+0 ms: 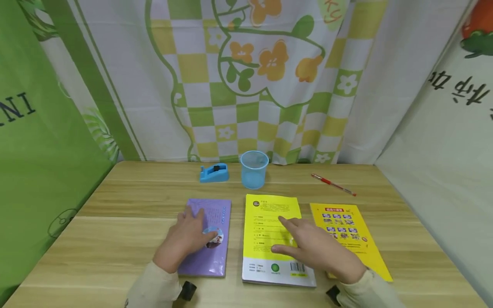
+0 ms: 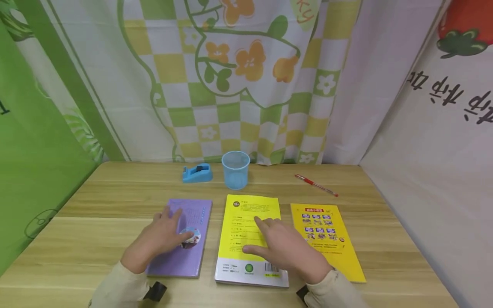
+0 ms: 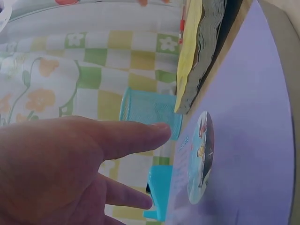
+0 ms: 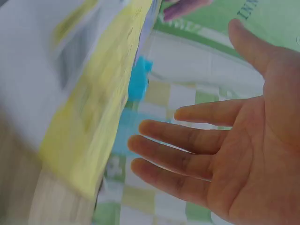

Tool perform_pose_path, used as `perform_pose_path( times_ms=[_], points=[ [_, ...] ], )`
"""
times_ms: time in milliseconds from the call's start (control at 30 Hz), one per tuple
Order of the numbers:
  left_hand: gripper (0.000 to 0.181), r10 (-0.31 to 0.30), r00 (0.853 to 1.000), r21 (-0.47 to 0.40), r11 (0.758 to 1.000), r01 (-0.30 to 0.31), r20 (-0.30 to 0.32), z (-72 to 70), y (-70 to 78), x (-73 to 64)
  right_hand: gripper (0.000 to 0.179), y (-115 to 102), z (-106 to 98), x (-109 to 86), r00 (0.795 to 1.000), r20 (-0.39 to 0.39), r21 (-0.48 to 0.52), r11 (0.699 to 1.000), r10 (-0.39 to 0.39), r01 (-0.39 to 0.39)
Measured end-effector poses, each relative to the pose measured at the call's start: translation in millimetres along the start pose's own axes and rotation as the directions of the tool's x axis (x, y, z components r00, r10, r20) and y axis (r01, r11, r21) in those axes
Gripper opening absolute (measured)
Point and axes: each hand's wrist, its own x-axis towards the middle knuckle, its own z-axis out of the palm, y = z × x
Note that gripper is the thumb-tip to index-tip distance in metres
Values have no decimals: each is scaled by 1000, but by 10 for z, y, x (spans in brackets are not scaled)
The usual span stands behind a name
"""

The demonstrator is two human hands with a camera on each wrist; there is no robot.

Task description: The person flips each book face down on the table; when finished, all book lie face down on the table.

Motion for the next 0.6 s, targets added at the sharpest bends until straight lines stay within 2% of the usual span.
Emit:
perform_pose_path(
  times_ms=[167,333,433,600],
  points=[
    [84,-10,1000,10,1000,10,2,-21,-59,-3,82,-283,131,255,997,45,34,997,-70,68],
    [87,13,1000,34,999,-13,6,-79,-162,14,82,-451,315,516,983,56,-30,984,-173,175],
    [87,38,999,20,999,-39,26,-109,-232,30,80,-523,371,623,975,65,-71,974,-213,217],
    [87,97,995,-14,995,-96,34,-127,-338,52,50,-655,419,761,965,100,-103,962,-244,254]
  ],
)
